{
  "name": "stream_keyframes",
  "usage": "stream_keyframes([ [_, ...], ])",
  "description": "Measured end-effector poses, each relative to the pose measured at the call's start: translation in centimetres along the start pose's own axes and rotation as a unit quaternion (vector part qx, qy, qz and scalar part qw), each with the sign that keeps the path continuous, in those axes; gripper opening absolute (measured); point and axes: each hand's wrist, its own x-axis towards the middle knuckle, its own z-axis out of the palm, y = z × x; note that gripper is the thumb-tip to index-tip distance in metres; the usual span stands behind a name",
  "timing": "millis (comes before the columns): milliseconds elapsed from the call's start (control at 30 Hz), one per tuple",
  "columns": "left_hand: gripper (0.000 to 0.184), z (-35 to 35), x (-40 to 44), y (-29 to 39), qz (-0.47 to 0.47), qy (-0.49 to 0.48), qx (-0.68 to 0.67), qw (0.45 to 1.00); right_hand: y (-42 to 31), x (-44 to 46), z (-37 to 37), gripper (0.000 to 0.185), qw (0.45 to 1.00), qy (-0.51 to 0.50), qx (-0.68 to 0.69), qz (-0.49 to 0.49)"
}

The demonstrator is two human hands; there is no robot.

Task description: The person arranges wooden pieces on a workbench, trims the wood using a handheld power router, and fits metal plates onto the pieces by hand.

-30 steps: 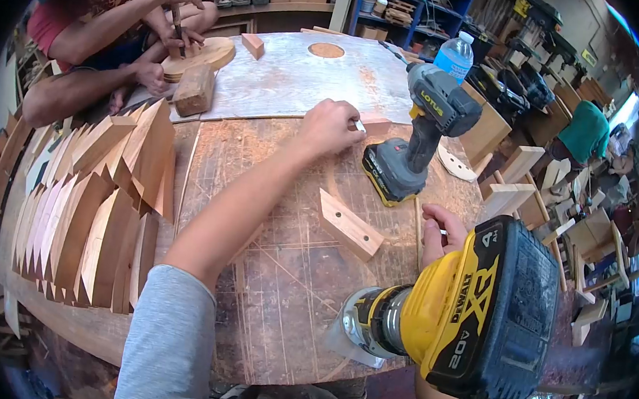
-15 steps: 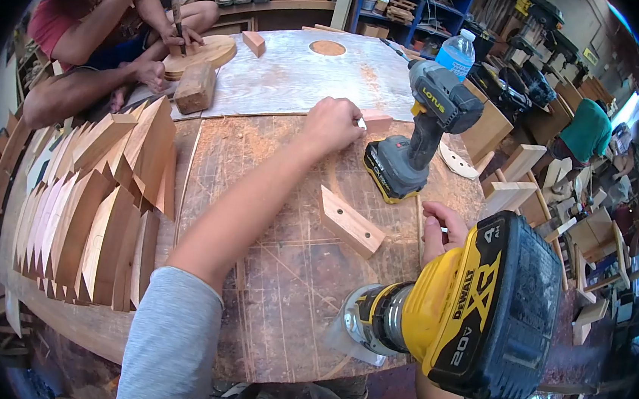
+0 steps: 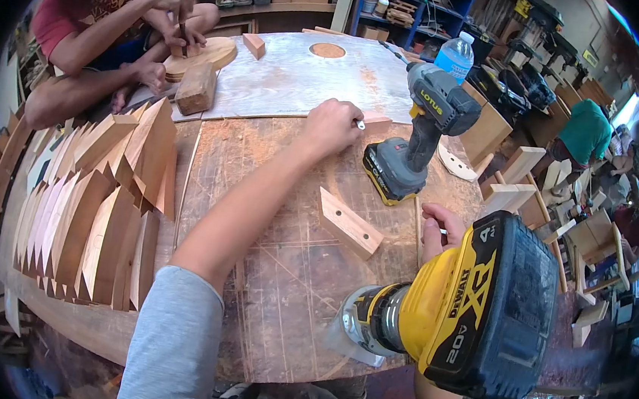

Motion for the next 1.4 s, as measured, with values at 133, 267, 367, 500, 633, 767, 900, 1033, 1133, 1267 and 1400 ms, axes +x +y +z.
stream_keyframes([
  [133, 0.031, 0.0, -0.1, -0.2, 0.03, 0.026, -0.008, 0.999, 1.0, 0.5, 0.0, 0.018, 0.998, 0.001, -0.039, -0.056],
  [267, 0.04, 0.8, 0.4, -0.4, 0.033, 0.043, -0.006, 0.999, 0.9, 0.3, 0.0, 0.018, 0.999, 0.001, -0.024, -0.041],
  [367, 0.044, 1.1, 0.2, -0.1, 0.03, 0.056, -0.003, 0.998, 1.0, 0.3, -0.2, 0.018, 1.0, 0.004, -0.014, -0.02],
  [500, 0.044, 0.9, 0.1, -0.1, 0.021, 0.046, -0.008, 0.999, 0.5, 0.3, -0.2, 0.019, 1.0, 0.005, -0.011, -0.014],
  [633, 0.044, 0.8, 0.0, -0.1, 0.02, 0.045, -0.02, 0.999, 1.2, 0.4, -0.2, 0.019, 0.999, 0.009, -0.011, -0.033],
  [767, 0.043, 1.1, -0.2, -0.3, 0.033, 0.058, -0.032, 0.997, 1.1, 0.4, -0.3, 0.019, 0.999, 0.002, -0.036, -0.023],
  [900, 0.044, 0.3, -0.5, 0.4, -0.003, 0.031, -0.057, 0.998, 1.0, 0.5, -0.2, 0.019, 1.0, -0.02, 0.008, -0.006],
  [1033, 0.041, 0.7, -0.5, -0.1, 0.037, 0.049, -0.023, 0.998, 1.2, 0.3, -0.2, 0.019, 1.0, -0.012, 0.02, 0.001],
  [1133, 0.037, 0.7, -0.7, -0.1, 0.052, 0.057, -0.007, 0.997, 1.8, 0.4, -0.2, 0.019, 0.999, -0.013, 0.031, 0.014],
  [1267, 0.028, 0.6, -0.7, -0.3, 0.068, 0.06, -0.003, 0.996, 0.9, 0.1, -0.2, 0.019, 1.0, -0.002, -0.004, -0.029],
  [1400, 0.024, 0.5, -0.5, -0.3, 0.059, 0.047, -0.01, 0.997, 0.0, 0.1, -0.3, 0.019, 1.0, -0.006, -0.002, -0.003],
])
